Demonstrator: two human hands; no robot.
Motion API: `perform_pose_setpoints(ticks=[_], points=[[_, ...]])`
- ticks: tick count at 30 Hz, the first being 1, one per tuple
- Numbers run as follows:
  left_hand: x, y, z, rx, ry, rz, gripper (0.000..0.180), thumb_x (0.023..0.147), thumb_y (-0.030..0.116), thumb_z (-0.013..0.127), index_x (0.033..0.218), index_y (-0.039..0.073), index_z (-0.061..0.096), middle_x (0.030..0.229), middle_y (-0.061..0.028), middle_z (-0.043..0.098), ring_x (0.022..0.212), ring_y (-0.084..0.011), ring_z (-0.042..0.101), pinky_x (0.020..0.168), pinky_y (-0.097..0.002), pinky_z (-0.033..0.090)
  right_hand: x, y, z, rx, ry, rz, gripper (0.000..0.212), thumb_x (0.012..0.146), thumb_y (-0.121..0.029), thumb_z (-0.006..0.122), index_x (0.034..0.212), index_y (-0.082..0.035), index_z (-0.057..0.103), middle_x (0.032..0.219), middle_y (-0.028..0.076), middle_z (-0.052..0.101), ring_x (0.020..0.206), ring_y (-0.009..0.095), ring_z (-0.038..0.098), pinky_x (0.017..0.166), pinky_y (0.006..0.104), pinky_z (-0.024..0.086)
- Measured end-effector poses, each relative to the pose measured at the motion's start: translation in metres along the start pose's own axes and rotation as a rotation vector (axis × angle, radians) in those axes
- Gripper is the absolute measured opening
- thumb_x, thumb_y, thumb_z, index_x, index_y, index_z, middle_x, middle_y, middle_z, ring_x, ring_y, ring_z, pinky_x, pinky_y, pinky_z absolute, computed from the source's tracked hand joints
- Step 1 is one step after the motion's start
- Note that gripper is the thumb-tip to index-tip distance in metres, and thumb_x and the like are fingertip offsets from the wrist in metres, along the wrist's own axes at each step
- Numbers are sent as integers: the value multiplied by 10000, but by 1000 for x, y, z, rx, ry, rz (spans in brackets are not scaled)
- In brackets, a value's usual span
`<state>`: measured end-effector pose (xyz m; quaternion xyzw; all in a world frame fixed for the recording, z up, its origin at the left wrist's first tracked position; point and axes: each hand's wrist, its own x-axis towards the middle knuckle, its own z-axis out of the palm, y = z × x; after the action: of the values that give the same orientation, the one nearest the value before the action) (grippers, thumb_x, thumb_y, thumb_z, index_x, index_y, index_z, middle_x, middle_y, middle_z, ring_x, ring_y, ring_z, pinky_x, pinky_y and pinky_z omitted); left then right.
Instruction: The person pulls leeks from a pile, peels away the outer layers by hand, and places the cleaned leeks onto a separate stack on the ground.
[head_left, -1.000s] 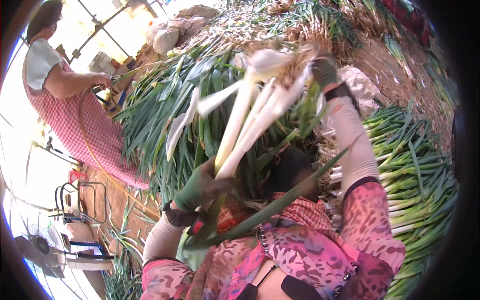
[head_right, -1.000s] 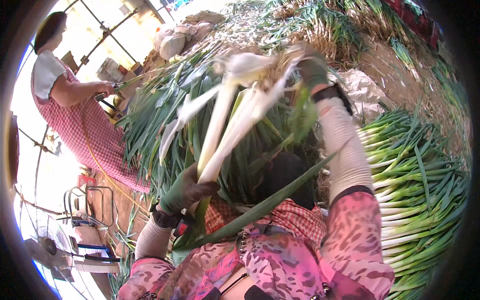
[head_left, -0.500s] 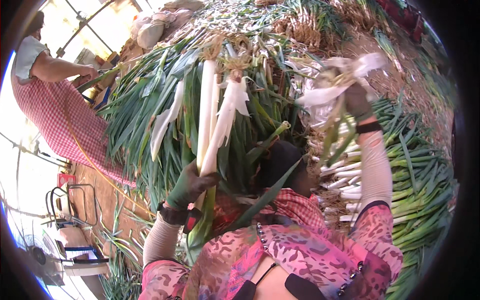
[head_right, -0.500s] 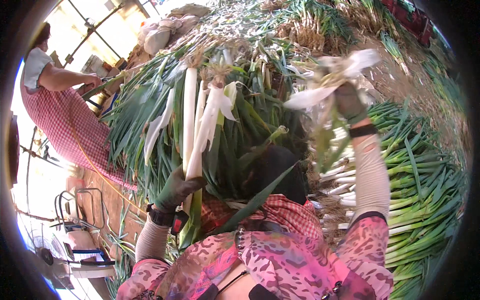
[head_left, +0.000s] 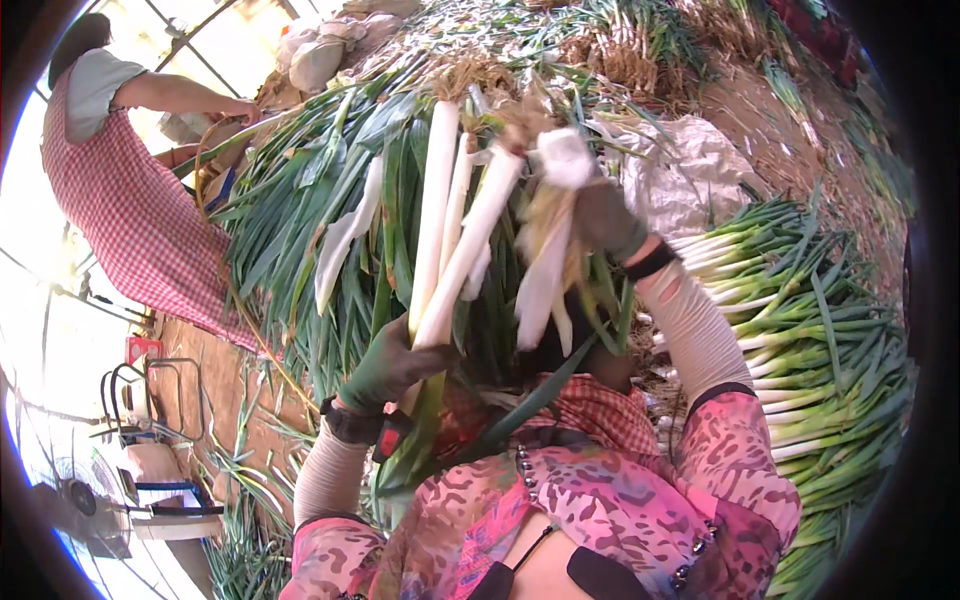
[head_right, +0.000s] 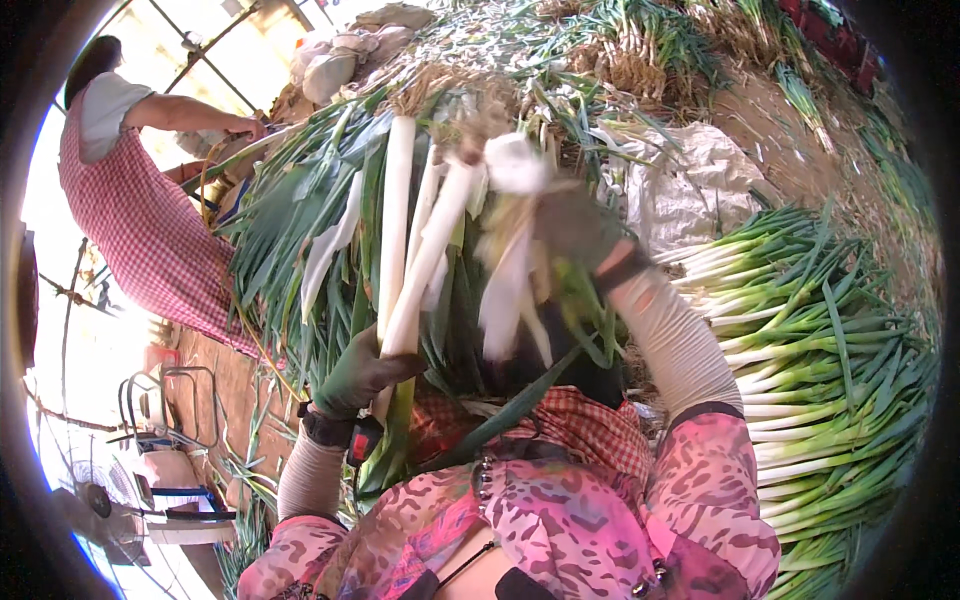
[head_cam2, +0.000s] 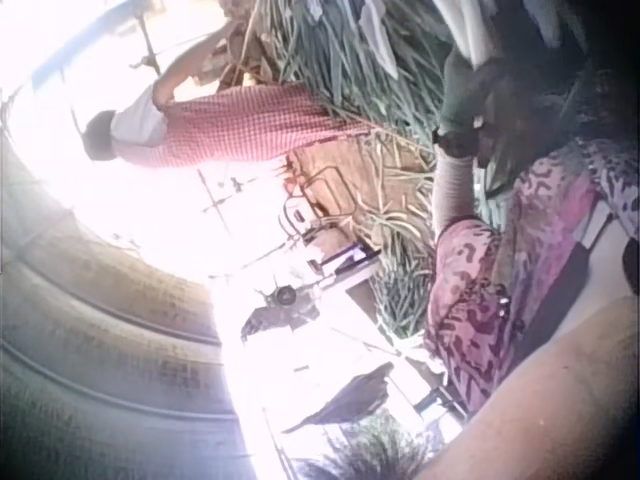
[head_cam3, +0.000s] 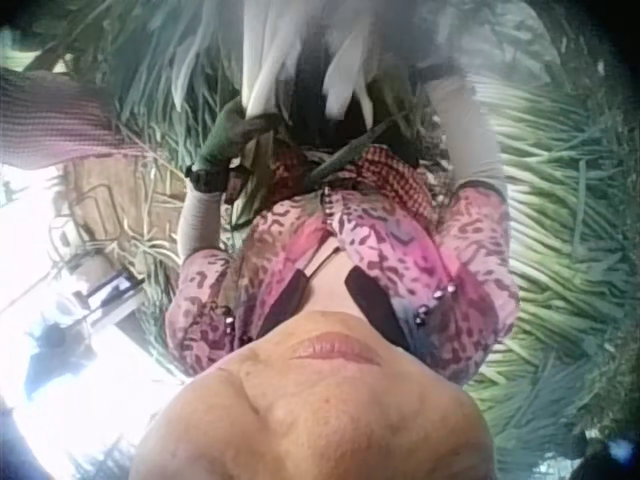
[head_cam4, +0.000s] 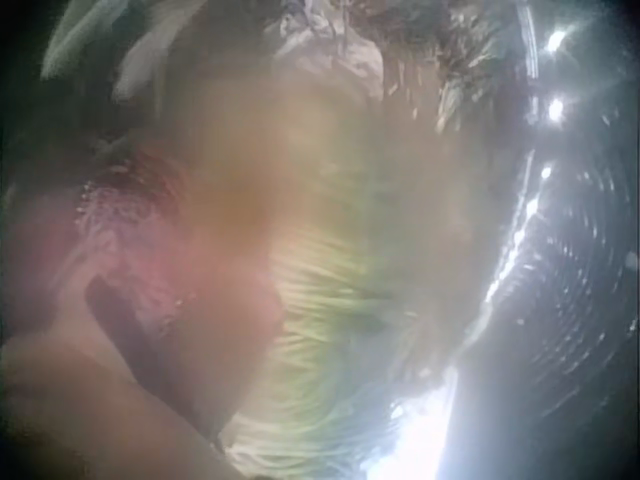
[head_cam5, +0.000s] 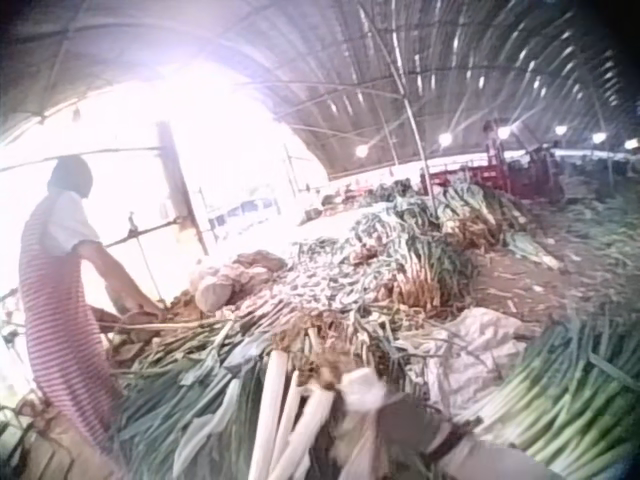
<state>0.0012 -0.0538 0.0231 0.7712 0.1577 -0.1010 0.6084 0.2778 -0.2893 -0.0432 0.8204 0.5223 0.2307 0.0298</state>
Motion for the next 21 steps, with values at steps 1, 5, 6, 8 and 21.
perform_pose_setpoints(ticks=[1,5,6,8,21], points=[[-6,-1,-4,1,3,-4,389,759,185,774,1061,19,594,920,-7,603,851,-110,553,770,-283,465,6,18,-18,738,596,53,362,903,-234,554,1187,-20,623,1174,120,657,1055,240,629,900,352,509],[0,-12,-4,-16,-42,19,396,753,181,782,1064,18,599,919,-3,599,853,-110,549,770,-288,463,-61,111,7,823,485,290,198,885,-157,603,1012,-27,682,988,110,702,906,234,668,858,352,517],[1,-13,-3,-18,-39,16,396,753,181,782,1064,18,599,919,-3,599,853,-110,549,770,-288,463,-71,114,-1,184,179,205,213,932,-129,568,1081,-12,666,999,88,706,907,206,673,853,324,522],[8,-13,8,-7,-31,44,456,748,165,781,1132,11,589,952,3,602,879,-105,545,793,-283,458,-72,94,25,1255,291,276,221,929,-117,573,1108,-17,654,1047,84,692,877,177,665,823,325,533],[9,-9,27,-83,-119,-21,555,728,133,752,1232,1,562,1036,8,592,941,-107,539,867,-273,444,18,11,42,607,657,-30,246,912,-166,573,1110,-39,646,1016,88,684,927,222,654,814,350,521]])
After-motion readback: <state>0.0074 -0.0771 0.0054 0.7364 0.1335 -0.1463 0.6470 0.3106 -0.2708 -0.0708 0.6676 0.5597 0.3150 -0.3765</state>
